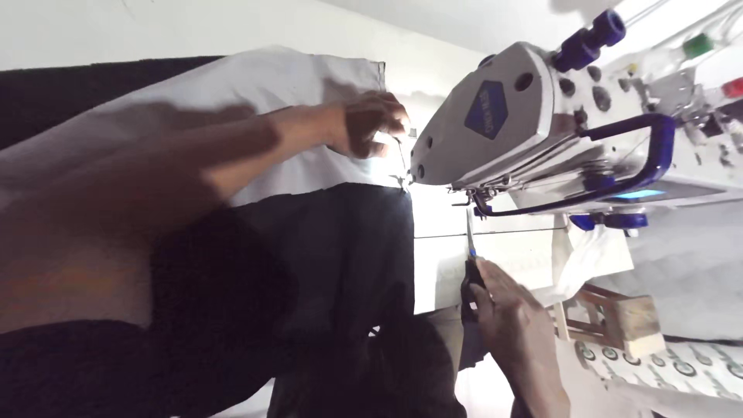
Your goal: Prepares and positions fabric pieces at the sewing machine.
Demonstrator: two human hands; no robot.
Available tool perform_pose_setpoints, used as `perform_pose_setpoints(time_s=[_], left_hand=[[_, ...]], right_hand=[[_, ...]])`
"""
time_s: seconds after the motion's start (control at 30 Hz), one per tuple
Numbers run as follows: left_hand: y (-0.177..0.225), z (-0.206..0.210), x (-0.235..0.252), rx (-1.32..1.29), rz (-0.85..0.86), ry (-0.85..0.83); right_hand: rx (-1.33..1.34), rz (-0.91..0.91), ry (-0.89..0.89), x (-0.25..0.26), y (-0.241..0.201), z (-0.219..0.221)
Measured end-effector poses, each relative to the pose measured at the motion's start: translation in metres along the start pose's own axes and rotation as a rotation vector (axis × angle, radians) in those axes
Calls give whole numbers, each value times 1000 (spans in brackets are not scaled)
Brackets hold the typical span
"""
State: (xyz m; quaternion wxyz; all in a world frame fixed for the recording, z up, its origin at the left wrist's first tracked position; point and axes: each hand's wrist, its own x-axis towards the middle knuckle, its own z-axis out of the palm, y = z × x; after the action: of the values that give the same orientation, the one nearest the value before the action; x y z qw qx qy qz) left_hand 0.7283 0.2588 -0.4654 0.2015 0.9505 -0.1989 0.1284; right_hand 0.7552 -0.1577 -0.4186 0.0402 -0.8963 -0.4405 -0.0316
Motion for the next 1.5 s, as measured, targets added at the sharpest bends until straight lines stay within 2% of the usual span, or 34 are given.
perform_pose_setpoints(time_s=[0.1, 0.2, 0.23, 0.3, 0.37, 0.47, 0.57, 0.67, 0.8, 0.87, 0.93, 1.0, 1.03, 1.1, 1.17, 1.23, 1.33, 1.43, 1.5], left_hand=[[-2, 5, 1, -13, 32, 38], [-7, 8, 4, -18, 99, 65], [-6, 8, 3, -22, 98, 57], [-4, 4, 1, -14, 72, 28], [-7, 6, -1, -15, 69, 18], [-39, 32, 2, -18, 185, 91], [-52, 42, -2, -22, 210, 143], [-11, 13, -21, -17, 35, 51], [21, -5, -71, 38, -66, 77], [37, -14, -104, -7, -136, 114], [53, -21, -130, -78, -202, 160], [65, -23, -147, -158, -228, 243], [69, -22, -150, -196, -221, 288], [74, -20, -151, -227, -214, 316], [80, -17, -149, -229, -219, 307], [93, -11, -145, -225, -186, 291], [132, 13, -140, -205, -20, 163], [179, 28, -129, -144, 252, 148], [191, 22, -129, 79, 366, 216]], right_hand=[[16, -10, 216, 44, -18, -3], [-34, -65, 440, 103, -29, 15], [-42, -71, 466, 110, -29, 17], [-20, -32, 389, 98, -26, 7], [1, 53, 155, 63, -14, -9], [13, 93, -52, 8, 12, -9], [9, 55, -69, -20, 19, 3], [14, 63, -18, -23, 11, 4], [69, 60, -12, -15, 6, 6], [359, 96, -61, -11, 6, 1], [1029, 136, -232, -7, -2, -3], [1551, 73, -495, 0, -18, 5], [1682, 16, -615, 5, -31, 12], [1761, -38, -720, 16, -63, 22], [1726, -42, -662, 26, -89, 27], [1663, -47, -459, 32, -101, 25], [1301, -247, -147, 33, -84, 18], [923, -418, -131, 34, -69, 12], [667, -483, -107, 32, -71, 19]])
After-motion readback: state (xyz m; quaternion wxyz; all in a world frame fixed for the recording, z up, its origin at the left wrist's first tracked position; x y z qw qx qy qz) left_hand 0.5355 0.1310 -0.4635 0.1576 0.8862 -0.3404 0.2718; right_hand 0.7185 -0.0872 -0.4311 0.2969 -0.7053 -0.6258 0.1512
